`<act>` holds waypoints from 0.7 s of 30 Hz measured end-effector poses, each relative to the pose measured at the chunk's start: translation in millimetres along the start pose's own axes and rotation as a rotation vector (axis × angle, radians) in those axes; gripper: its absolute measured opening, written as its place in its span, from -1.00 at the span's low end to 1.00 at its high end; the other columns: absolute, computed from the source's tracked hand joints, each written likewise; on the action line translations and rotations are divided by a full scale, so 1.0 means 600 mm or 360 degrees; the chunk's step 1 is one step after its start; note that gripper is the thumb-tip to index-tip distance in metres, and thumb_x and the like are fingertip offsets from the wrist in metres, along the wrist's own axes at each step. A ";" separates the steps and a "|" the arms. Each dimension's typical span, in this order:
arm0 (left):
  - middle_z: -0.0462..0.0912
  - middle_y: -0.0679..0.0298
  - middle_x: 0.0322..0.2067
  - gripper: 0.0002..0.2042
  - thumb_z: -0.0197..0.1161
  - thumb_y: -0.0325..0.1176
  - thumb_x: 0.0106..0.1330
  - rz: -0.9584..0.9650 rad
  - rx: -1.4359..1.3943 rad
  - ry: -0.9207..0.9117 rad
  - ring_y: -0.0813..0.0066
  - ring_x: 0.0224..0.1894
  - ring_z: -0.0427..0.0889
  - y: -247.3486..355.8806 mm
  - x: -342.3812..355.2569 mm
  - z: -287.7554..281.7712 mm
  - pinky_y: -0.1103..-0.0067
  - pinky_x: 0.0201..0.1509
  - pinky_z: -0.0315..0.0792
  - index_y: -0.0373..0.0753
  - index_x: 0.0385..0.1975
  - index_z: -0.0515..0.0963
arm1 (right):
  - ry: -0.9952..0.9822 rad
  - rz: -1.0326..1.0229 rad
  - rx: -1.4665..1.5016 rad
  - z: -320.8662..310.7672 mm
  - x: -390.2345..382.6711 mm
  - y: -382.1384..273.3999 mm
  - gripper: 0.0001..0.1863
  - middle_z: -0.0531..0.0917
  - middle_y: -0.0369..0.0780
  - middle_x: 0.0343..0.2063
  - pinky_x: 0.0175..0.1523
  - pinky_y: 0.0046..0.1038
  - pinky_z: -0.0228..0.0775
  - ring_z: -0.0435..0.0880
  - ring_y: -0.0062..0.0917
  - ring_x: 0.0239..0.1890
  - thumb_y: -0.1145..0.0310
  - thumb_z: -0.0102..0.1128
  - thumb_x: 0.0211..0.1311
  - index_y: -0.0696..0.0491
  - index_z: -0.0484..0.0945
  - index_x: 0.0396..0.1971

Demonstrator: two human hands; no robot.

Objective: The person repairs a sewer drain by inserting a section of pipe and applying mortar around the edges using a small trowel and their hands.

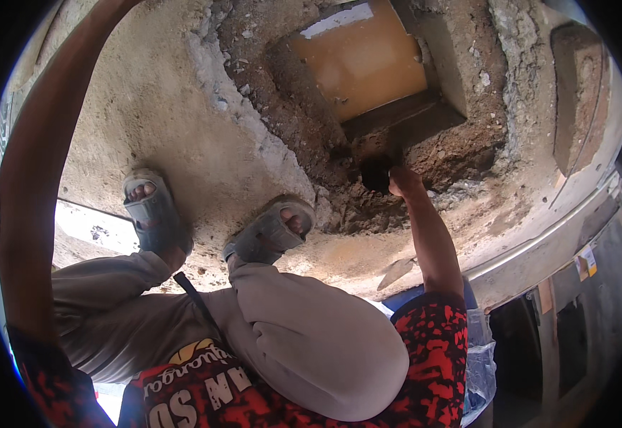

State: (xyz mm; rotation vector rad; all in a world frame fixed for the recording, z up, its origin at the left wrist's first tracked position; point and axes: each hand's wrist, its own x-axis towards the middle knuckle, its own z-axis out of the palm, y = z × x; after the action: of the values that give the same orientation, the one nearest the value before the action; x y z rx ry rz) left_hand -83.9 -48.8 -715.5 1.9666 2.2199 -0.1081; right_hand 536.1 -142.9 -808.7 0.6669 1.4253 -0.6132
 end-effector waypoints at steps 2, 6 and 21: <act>-0.22 -0.07 0.45 -0.07 0.27 0.10 0.10 -0.0033 0.0017 -0.0012 -0.18 0.48 -0.24 -0.005 0.021 -0.020 0.00 0.47 -0.23 0.00 0.45 -0.05 | 0.0032 0.0084 0.0052 -0.035 0.023 0.004 -0.61 0.66 0.00 -0.14 -0.04 -0.07 0.55 0.65 -0.12 -0.05 0.34 0.11 0.20 0.08 0.52 0.04; -0.24 -0.08 0.45 -0.06 0.25 0.15 0.11 -0.0006 -0.0011 -0.0036 -0.19 0.48 -0.25 -0.017 -0.005 -0.005 -0.01 0.47 -0.24 0.00 0.45 -0.08 | 0.0199 0.0086 0.0190 0.008 -0.022 -0.040 -0.58 0.65 0.01 -0.10 -0.03 -0.08 0.55 0.64 -0.10 -0.02 0.33 0.10 0.21 0.09 0.49 0.08; -0.29 -0.07 0.46 -0.04 0.27 0.14 0.09 -0.0037 -0.0062 -0.0157 -0.21 0.48 -0.31 -0.012 0.007 -0.013 -0.02 0.47 -0.26 0.02 0.46 -0.10 | 0.0096 0.0233 0.0178 -0.040 0.005 -0.031 -0.67 0.65 -0.08 -0.03 0.05 -0.22 0.52 0.62 -0.24 0.08 0.38 0.11 0.17 0.06 0.60 -0.05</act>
State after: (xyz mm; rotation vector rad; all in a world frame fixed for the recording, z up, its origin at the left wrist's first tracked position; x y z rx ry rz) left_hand -92.3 -44.4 -709.0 1.8738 2.1667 -0.1599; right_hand 506.3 -137.9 -813.0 0.8769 1.3911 -0.5644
